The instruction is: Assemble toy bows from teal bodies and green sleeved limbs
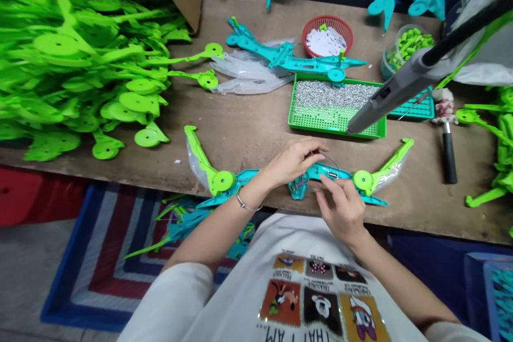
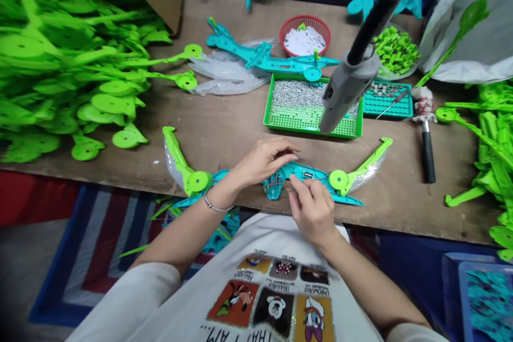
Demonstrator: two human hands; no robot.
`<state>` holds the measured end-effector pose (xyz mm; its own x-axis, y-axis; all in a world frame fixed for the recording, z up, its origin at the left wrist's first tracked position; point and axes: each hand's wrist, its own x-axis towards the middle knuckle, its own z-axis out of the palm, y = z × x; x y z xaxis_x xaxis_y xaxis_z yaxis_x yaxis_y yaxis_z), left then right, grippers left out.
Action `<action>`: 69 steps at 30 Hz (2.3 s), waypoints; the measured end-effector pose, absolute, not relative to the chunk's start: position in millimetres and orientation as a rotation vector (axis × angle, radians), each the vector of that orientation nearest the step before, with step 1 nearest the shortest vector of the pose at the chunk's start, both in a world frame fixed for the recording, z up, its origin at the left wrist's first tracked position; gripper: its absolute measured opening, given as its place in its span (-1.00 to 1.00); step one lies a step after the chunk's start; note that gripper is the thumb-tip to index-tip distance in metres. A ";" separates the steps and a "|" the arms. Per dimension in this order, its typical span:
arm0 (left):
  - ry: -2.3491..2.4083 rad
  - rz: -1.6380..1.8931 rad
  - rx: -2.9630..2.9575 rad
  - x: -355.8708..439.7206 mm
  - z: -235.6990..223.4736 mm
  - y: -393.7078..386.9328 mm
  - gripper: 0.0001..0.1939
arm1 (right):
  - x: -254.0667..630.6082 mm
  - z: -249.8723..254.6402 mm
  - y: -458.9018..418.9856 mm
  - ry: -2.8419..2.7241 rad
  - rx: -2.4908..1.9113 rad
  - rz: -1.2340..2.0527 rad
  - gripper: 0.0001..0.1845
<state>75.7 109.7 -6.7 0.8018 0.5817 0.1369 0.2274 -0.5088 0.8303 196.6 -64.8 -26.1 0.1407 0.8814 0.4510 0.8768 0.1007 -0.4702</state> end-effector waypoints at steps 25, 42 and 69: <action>0.885 0.410 2.205 14.9 -10.9 48.7 -0.61 | 206.8 -24.1 -14.7 -1.685 -1.852 0.262 -0.89; 0.934 0.671 2.265 25.0 -19.7 36.9 -0.85 | 211.1 4.2 -27.2 -1.425 -1.847 0.703 -0.91; 0.579 0.474 2.319 23.0 -14.2 77.1 -0.40 | 187.5 -15.2 -33.3 -1.335 -1.773 0.782 -0.58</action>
